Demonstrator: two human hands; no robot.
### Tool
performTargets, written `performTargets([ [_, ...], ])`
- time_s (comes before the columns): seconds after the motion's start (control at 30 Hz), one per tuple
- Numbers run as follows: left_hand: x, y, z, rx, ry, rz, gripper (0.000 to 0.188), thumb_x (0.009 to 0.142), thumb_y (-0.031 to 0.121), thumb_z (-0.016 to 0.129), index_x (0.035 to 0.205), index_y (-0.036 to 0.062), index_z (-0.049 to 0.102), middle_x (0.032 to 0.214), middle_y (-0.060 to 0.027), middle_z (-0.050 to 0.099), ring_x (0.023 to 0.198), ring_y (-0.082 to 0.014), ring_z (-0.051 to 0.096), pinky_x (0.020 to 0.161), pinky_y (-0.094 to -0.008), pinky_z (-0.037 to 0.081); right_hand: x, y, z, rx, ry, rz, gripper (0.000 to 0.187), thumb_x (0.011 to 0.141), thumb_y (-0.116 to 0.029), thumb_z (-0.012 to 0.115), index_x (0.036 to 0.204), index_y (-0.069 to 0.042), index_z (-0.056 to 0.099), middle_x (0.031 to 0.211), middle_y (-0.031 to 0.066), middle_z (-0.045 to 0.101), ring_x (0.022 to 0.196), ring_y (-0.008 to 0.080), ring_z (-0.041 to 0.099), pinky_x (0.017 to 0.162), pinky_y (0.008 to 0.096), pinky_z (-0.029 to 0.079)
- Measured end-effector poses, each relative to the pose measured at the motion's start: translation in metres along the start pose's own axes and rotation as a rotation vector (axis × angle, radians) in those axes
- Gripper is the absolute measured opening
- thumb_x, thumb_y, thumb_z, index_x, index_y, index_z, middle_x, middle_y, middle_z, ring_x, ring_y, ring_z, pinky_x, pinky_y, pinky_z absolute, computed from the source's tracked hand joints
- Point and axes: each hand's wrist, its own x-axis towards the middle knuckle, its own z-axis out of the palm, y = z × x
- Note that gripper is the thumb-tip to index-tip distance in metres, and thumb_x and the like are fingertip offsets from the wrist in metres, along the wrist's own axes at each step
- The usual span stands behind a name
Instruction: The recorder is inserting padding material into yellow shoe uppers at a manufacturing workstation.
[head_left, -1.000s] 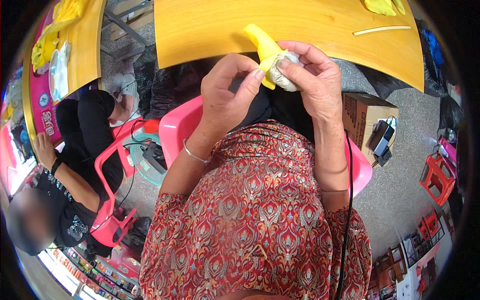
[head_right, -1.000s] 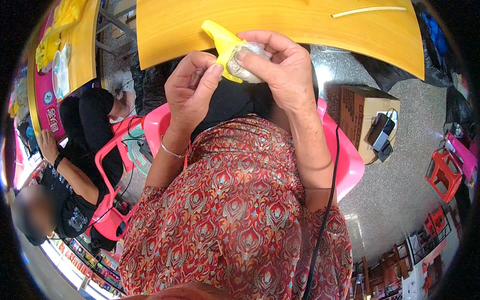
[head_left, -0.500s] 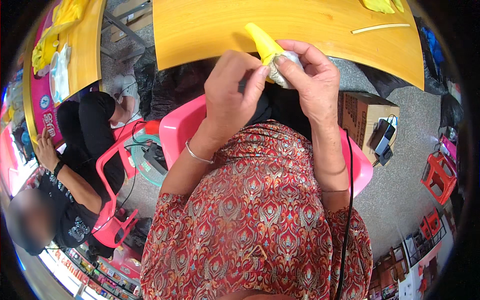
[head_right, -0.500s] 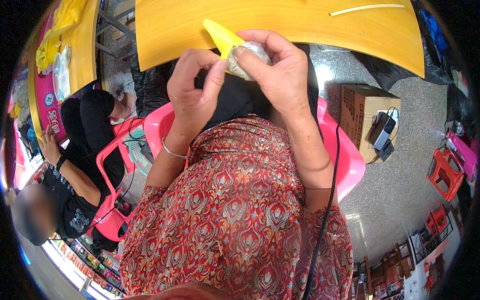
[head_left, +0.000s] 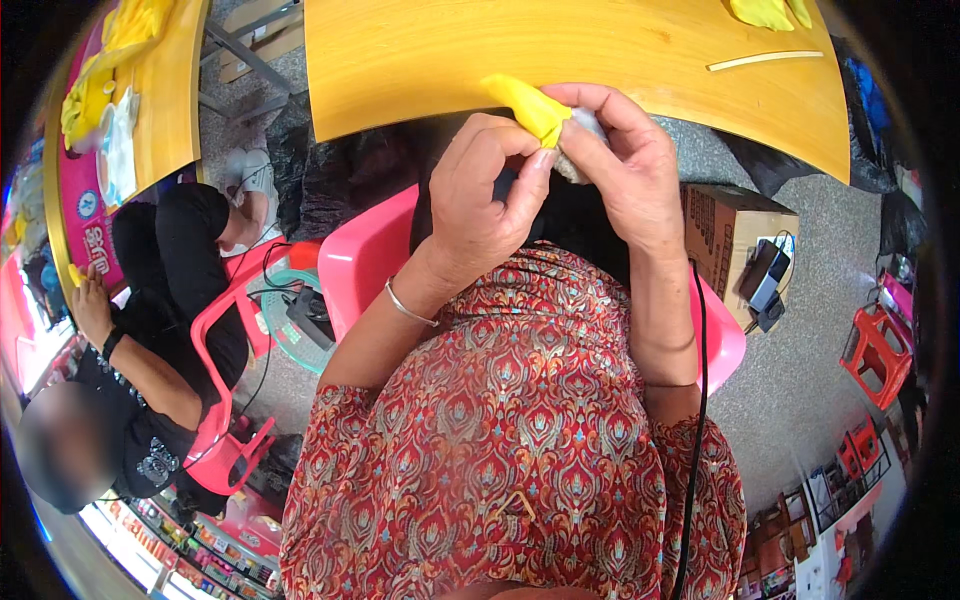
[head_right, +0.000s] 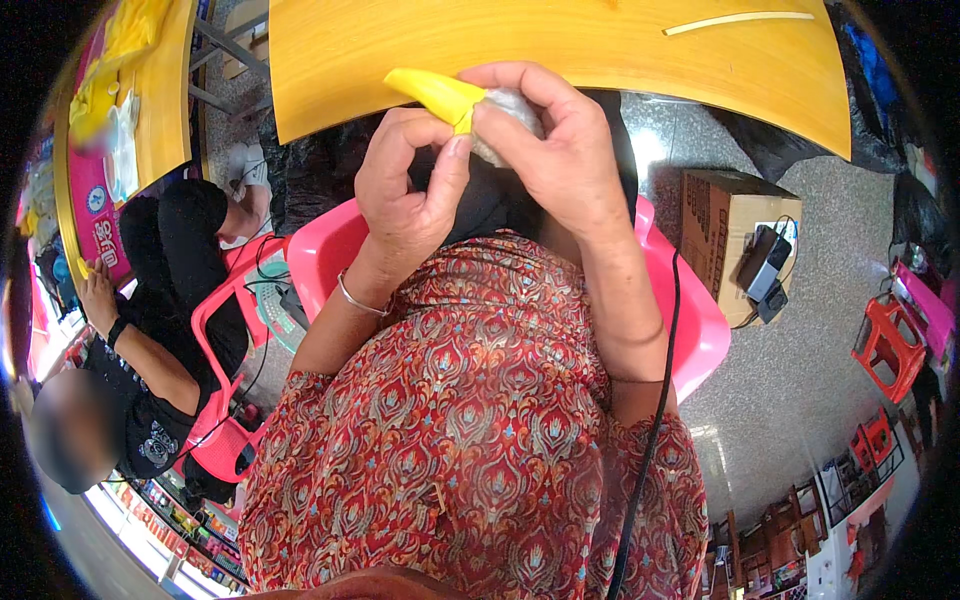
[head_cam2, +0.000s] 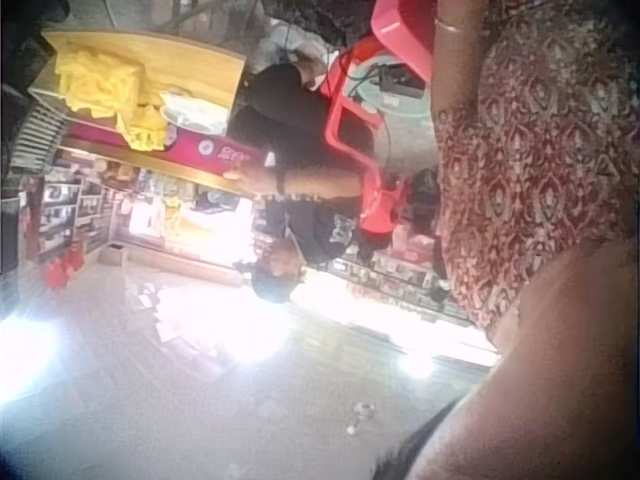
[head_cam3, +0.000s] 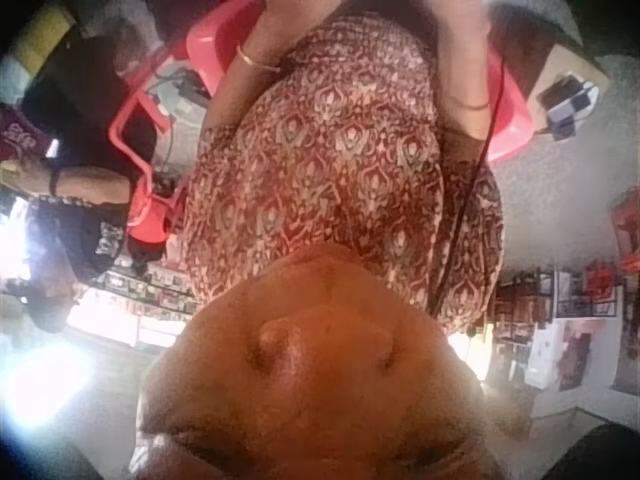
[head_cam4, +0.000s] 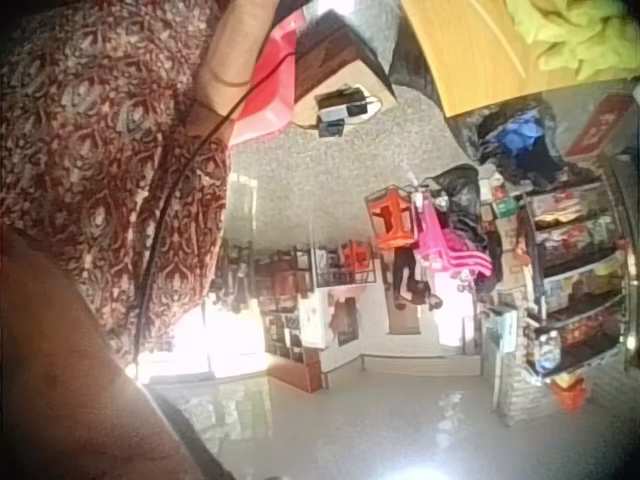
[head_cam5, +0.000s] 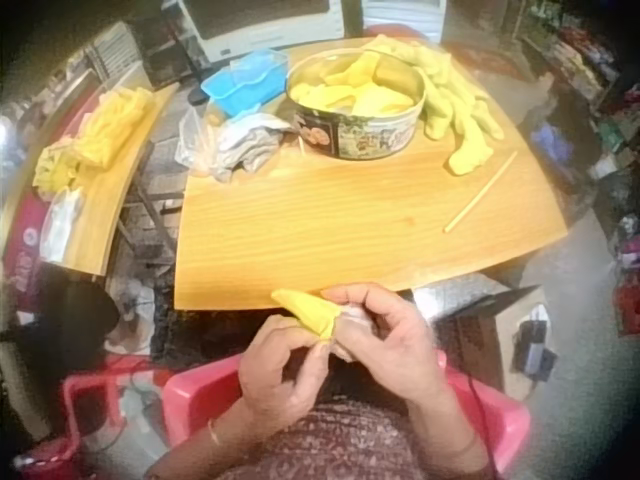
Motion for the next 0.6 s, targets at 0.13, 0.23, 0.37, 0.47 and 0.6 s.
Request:
performTargets([
  [0.13,0.006,0.002,-0.006,-0.048,0.023,-0.001,0.020,0.075,-0.006,0.070,0.088,0.0012,0.058,0.080,-0.0114,0.060,0.068,-0.0226,0.059,0.060,-0.0295,0.047,0.001,-0.009,-0.013,0.259,-0.278,-0.064,0.048,0.083,-0.002,0.069,0.128,0.003,0.052,0.110,0.0071,0.063,0.097,0.0127,0.061,0.086,0.0254,0.050],
  [0.23,0.008,0.003,-0.009,-0.015,0.015,0.039,0.020,0.075,-0.006,0.070,0.088,0.0008,0.058,0.081,-0.0115,0.060,0.068,-0.0223,0.059,0.059,-0.0285,0.047,0.000,-0.004,-0.013,0.282,-0.209,-0.050,0.046,0.081,0.004,0.069,0.124,0.004,0.052,0.114,0.0099,0.062,0.099,0.0155,0.062,0.088,0.0268,0.050],
  [0.37,0.011,0.004,-0.012,-0.013,0.005,-0.013,0.019,0.075,-0.006,0.070,0.087,0.0008,0.058,0.081,-0.0116,0.061,0.068,-0.0240,0.060,0.058,-0.0295,0.048,0.000,0.008,-0.003,0.121,-0.042,-0.169,0.026,0.077,0.007,0.070,0.102,0.003,0.062,0.108,0.0101,0.065,0.095,0.0143,0.063,0.084,0.0262,0.051],
  [0.47,0.012,0.006,-0.012,0.066,-0.033,-0.007,0.017,0.075,-0.004,0.070,0.087,0.0014,0.059,0.081,-0.0115,0.061,0.067,-0.0243,0.060,0.058,-0.0307,0.048,0.001,0.014,0.004,-0.137,0.072,-0.415,0.013,0.076,0.007,0.070,0.087,0.001,0.066,0.103,0.0096,0.066,0.091,0.0130,0.063,0.078,0.0233,0.050],
  [0.6,0.009,0.007,-0.013,0.046,-0.083,-0.005,0.015,0.077,-0.002,0.070,0.086,0.0025,0.059,0.081,-0.0111,0.062,0.067,-0.0223,0.060,0.059,-0.0299,0.048,-0.005,0.006,0.008,-0.335,0.119,-0.398,0.010,0.076,0.004,0.069,0.084,-0.001,0.069,0.102,0.0093,0.065,0.089,0.0142,0.063,0.075,0.0230,0.048],
])
